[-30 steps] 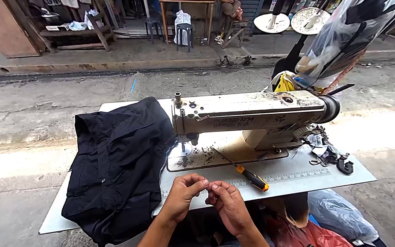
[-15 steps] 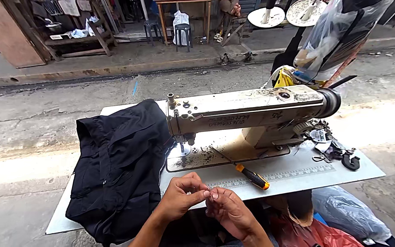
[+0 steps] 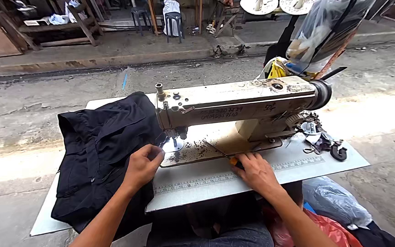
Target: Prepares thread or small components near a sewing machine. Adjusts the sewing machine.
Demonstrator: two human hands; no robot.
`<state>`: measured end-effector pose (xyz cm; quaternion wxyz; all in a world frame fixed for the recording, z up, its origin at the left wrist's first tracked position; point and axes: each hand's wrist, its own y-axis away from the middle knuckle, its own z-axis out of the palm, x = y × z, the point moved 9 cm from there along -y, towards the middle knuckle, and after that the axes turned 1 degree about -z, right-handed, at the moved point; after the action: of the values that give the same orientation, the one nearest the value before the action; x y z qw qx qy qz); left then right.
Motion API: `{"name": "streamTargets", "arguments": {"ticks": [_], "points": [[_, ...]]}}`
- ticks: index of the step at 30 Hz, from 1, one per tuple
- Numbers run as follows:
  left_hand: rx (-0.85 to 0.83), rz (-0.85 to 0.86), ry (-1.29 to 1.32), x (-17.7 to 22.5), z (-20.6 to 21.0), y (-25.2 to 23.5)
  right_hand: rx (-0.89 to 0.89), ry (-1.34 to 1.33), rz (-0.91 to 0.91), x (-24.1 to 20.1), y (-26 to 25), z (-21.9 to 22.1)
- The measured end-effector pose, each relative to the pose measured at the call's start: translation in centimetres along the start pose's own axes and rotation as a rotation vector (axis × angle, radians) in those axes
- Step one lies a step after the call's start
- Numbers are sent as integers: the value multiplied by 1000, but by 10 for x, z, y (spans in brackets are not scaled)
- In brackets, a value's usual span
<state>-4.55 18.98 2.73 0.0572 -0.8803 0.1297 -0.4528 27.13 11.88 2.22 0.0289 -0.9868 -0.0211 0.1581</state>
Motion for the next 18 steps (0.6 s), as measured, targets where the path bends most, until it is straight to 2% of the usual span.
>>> {"name": "streamTargets", "arguments": {"ticks": [1,3,5,7,11,18], "points": [[6,-66,-25,-11,1,-8,-18,12,-50,-1,-4,3],[1,-144,-61,-23,7,-23,90,-27,-230,-13,-11,-3],[12,-121,-110,-26,17,-29,81,-182,-306,-18,-23,-6],[54,-46,-162,-23,27,-30,-3,-291,-314,-16,-42,-2],[76,-1,-208,-15,41,-41,-259,-433,-176,-4,-84,22],[199,62,-202,-9,50,-52,-145,-617,-281,7,-106,28]]}}
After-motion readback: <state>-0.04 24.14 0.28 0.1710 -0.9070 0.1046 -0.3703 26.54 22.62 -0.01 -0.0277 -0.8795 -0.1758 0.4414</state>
